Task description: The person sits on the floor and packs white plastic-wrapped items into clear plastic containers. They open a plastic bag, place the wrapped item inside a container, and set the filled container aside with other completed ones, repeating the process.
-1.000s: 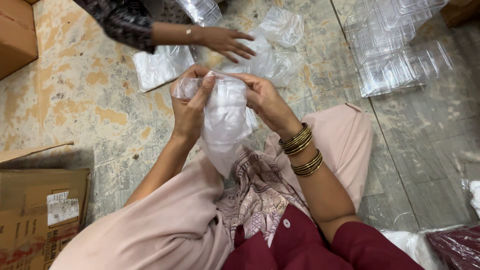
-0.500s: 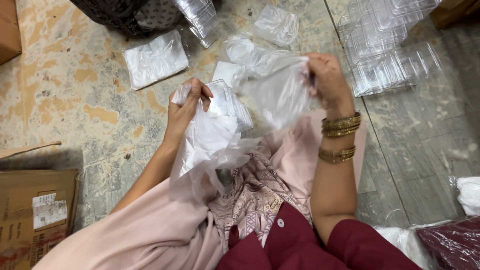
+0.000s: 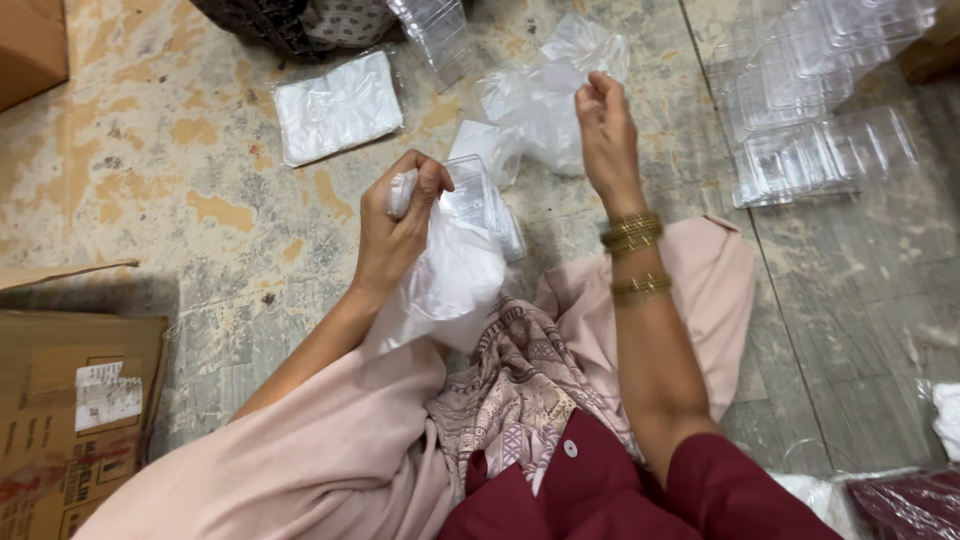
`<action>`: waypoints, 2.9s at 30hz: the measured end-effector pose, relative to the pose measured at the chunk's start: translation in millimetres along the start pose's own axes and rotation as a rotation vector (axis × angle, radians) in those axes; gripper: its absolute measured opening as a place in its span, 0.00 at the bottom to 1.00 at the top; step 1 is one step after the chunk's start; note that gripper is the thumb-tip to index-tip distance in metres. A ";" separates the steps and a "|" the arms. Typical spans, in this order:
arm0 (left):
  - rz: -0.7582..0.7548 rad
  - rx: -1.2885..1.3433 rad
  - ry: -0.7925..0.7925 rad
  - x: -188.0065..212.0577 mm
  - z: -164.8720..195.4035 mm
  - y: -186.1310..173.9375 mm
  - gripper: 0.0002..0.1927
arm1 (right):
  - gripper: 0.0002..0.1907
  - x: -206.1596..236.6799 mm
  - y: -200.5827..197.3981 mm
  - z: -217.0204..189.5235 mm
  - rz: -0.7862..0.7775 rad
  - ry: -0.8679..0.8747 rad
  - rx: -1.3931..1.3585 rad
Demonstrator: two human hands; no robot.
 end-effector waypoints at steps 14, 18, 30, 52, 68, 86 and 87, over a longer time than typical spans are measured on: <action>0.086 0.101 -0.001 -1.6 14.4 -5.3 0.19 | 0.06 80.4 33.2 -186.4 -0.328 -0.274 0.192; -0.003 0.275 0.018 1.8 12.7 -2.9 0.12 | 0.08 76.6 27.7 -163.7 -0.283 -0.073 0.031; 0.072 0.410 -0.251 5.3 13.2 -0.5 0.15 | 0.07 78.5 30.6 -160.7 -0.445 -0.066 -0.088; 0.011 0.204 -0.111 5.1 7.7 -3.5 0.18 | 0.19 73.0 17.0 -164.8 -0.373 -0.040 0.103; -0.055 0.427 -0.103 4.1 5.2 0.3 0.09 | 0.13 79.8 35.0 -159.5 -0.397 -0.140 -0.136; -0.096 0.624 -0.232 6.2 7.1 -1.3 0.12 | 0.08 76.0 27.8 -163.8 -0.300 -0.280 -0.034; -0.109 0.631 -0.221 5.2 6.3 -1.6 0.13 | 0.09 76.1 27.9 -163.1 -0.295 -0.259 -0.065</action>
Point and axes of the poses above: each hand's wrist, its own x-axis away from the middle knuckle, its own y-axis out of the palm, z = x × y, the point moved 3 cm from there along -x, towards the middle knuckle, and after that the axes turned 3 degrees about x, right-handed, at the moved point
